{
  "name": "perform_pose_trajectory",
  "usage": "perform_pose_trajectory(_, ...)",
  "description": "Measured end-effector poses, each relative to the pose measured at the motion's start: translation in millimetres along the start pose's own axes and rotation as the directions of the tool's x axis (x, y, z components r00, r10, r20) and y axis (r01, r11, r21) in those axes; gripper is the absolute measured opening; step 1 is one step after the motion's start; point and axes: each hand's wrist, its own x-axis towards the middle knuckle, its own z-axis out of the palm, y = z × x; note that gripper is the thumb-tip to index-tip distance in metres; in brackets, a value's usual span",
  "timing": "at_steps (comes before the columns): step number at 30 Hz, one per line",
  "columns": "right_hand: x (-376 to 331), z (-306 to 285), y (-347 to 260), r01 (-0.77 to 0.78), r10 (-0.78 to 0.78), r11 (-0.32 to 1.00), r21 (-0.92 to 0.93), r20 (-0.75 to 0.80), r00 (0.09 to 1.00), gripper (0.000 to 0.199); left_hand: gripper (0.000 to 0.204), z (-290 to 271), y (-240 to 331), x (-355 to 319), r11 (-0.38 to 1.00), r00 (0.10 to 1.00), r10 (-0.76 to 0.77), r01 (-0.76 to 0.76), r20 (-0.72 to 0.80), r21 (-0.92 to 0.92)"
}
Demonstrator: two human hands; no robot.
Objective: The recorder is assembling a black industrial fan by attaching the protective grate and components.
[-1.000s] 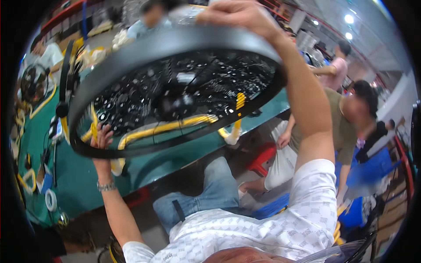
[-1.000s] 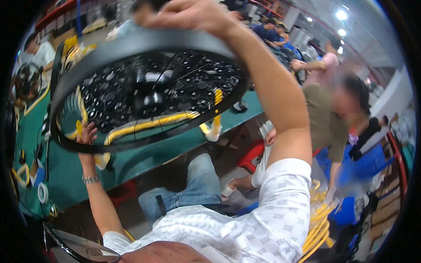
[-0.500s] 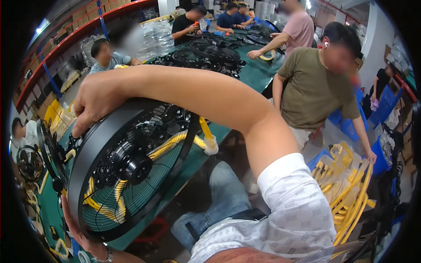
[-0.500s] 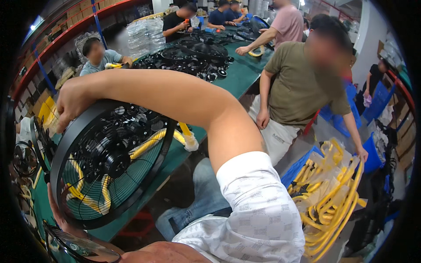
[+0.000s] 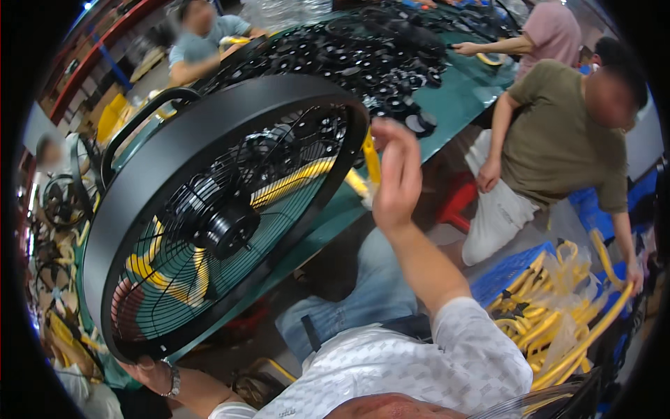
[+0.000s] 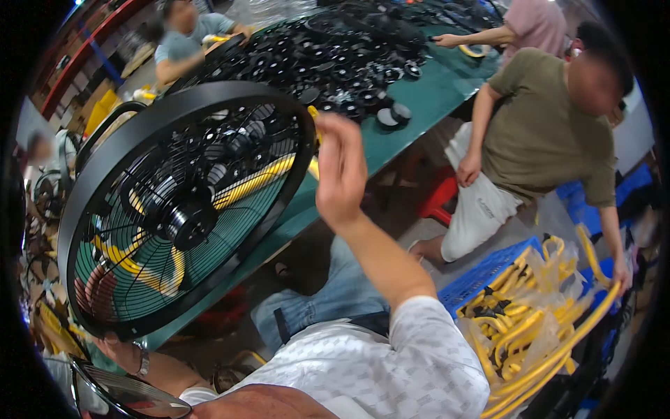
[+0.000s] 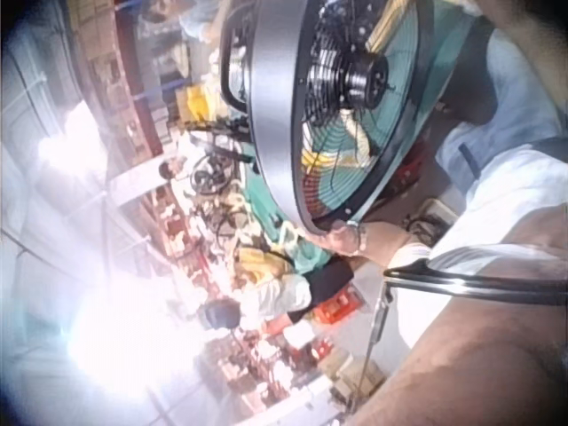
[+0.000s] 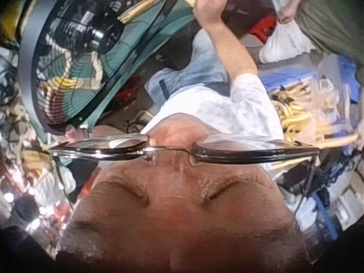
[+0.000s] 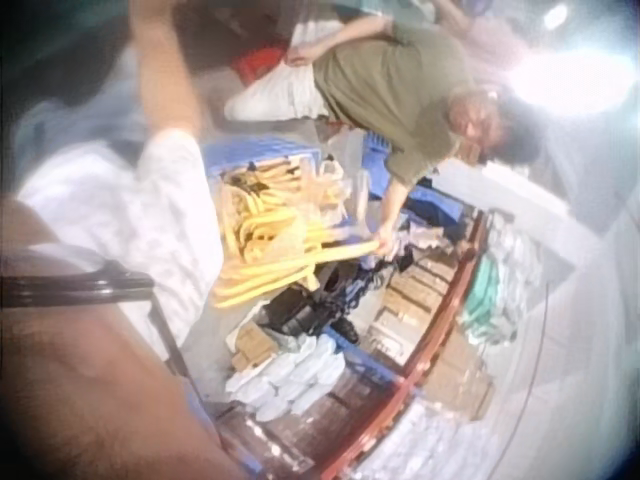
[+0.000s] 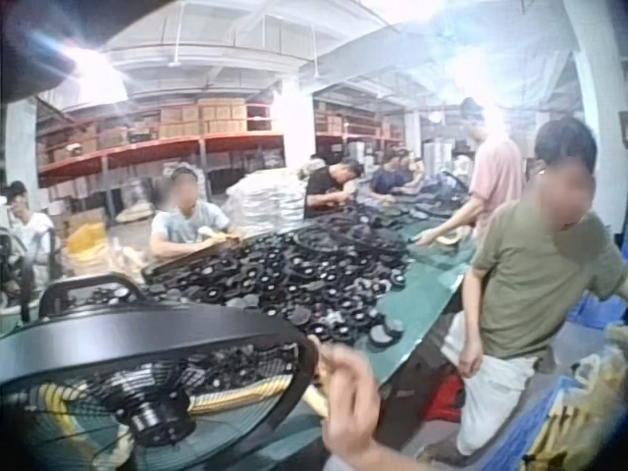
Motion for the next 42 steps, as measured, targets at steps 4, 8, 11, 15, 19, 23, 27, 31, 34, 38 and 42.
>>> perform_pose_trajectory(4, -104, 9, 21, -0.461, 0.472, 0.880, -0.113, 0.115, 0.874, 0.047, 0.117, -3, -20, 6, 0.982, 0.986, 0.164, -0.166, -0.037, -0.084)
perform_pose_trajectory(8, -115, 30, 76, -0.756, 0.748, 0.605, 0.251, 0.147, 0.648, 0.052, 0.100, -5, -24, 5, 0.968, 0.979, 0.043, -0.090, -0.197, -0.236)
perform_pose_trajectory(11, -98, 35, 100, -0.909, 0.726, 0.341, 0.240, 0.548, 0.417, 0.043, 0.081, 2, -21, 3, 0.969, 0.980, 0.182, -0.192, -0.076, -0.158)
perform_pose_trajectory(15, -84, 7, 74, -0.808, 0.596, 0.582, 0.092, 0.627, 0.502, 0.057, 0.076, 1, 1, 20, 0.923, 0.993, 0.029, -0.071, -0.116, -0.378)
perform_pose_trajectory(19, -91, -26, 30, -0.851, 0.373, 0.398, 0.343, 0.787, 0.491, 0.104, 0.069, -8, 34, 49, 0.812, 0.962, -0.274, 0.234, 0.005, -0.534)
perform_pose_trajectory(23, -118, -30, 8, -0.902, 0.416, 0.180, 0.392, 0.801, 0.431, 0.092, 0.071, -3, 37, 86, 0.765, 0.903, -0.386, 0.427, 0.187, -0.483)
perform_pose_trajectory(27, -137, -44, 0, -0.889, 0.462, -0.015, 0.458, 0.792, 0.400, 0.086, 0.062, 3, 3, 91, 0.983, 0.972, -0.179, 0.170, -0.149, -0.075)
perform_pose_trajectory(31, -140, -67, -3, -0.897, 0.563, 0.022, 0.442, 0.736, 0.376, 0.083, 0.057, 16, -58, 52, 0.979, 0.931, -0.144, 0.183, -0.336, 0.087)
perform_pose_trajectory(34, -139, -75, -2, -0.904, 0.623, 0.019, 0.427, 0.702, 0.345, 0.082, 0.057, 36, -103, 12, 0.885, 0.880, -0.461, 0.446, -0.116, -0.133)
perform_pose_trajectory(38, -136, -73, -4, -0.938, 0.723, 0.129, 0.321, 0.617, 0.310, 0.077, 0.056, 67, -138, -41, 0.826, 0.837, -0.537, 0.498, -0.102, -0.262)
perform_pose_trajectory(42, -131, -63, -4, -0.956, 0.813, 0.042, 0.289, 0.547, 0.201, 0.068, 0.047, 75, -153, -59, 0.904, 0.855, -0.426, 0.416, -0.295, -0.098)
